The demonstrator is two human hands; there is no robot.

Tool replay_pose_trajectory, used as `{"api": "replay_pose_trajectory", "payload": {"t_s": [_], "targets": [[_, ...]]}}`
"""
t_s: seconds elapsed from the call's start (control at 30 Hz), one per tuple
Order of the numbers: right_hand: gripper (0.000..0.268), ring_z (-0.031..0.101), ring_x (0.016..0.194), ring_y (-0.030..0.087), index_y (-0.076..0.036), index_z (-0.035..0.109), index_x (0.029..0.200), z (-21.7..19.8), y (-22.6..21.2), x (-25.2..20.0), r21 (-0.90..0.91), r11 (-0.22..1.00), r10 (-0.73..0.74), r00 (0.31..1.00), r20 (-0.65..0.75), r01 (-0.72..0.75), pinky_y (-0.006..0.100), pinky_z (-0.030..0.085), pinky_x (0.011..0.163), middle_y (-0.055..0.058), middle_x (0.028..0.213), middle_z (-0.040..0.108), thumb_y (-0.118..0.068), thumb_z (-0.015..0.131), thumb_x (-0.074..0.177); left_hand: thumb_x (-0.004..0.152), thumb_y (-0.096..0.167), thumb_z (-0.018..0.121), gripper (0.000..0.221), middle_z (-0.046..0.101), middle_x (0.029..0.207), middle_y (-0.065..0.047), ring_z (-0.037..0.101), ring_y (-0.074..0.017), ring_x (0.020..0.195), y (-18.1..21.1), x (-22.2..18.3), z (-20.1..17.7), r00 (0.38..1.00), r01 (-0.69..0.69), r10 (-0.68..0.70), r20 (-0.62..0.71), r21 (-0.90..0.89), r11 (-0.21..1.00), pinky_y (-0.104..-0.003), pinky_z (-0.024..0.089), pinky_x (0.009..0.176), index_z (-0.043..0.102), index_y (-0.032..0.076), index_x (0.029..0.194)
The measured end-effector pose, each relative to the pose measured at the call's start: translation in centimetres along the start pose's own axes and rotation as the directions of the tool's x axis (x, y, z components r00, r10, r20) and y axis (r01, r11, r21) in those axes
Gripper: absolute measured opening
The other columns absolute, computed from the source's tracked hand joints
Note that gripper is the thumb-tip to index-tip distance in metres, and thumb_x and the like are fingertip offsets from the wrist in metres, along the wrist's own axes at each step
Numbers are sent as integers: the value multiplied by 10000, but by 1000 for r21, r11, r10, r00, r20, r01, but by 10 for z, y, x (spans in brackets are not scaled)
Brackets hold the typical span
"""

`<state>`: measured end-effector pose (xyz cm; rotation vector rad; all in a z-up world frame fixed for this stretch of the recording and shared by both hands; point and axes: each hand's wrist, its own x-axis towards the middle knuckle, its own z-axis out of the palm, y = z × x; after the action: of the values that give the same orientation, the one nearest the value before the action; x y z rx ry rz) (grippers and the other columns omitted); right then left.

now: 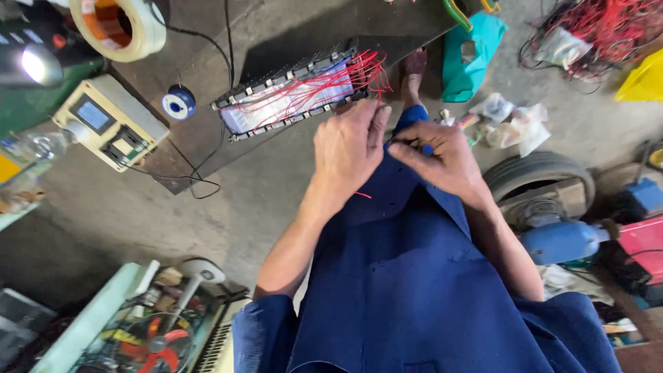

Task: Connecting and soldering multiple wires to a lithium-ion battery pack assembly

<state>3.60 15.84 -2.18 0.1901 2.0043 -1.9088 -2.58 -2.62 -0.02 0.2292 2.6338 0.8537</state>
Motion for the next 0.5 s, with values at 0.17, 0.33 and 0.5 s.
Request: {"api": "replay_pose_trajectory", "payload": {"t_s": [0.17,0.33,0.5], "targets": [[130,669,849,130,16,759,1108,-17,33,8,-91,994,40,989,-143,-53,257,502,685,129,833,718,-85,775,1028,1019,280,615,131,735,771,-76,734,-368,746,-45,4,-54,992,-121,119,39,39,992,-484,568,637,717,199,1004],[105,715,864,158,-38,782,1105,-9,31,31,-164,986,-52,977,-206,18,281,529,726,121,878,749,-93,803,1017,1042,191,646,114,722,811,-154,695,-438,761,-68,-2,-80,984,-170,169,47,4,985,-521,523,619,728,117,1016],[106,646,848,215,-3,710,1110,6,13,57,-294,923,-287,954,-88,250,347,504,714,123,1056,713,-103,694,1079,1088,158,647,97,589,761,-3,527,-183,599,-62,3,-66,977,-169,159,-142,-59,984,-334,414,593,709,113,1029]]}}
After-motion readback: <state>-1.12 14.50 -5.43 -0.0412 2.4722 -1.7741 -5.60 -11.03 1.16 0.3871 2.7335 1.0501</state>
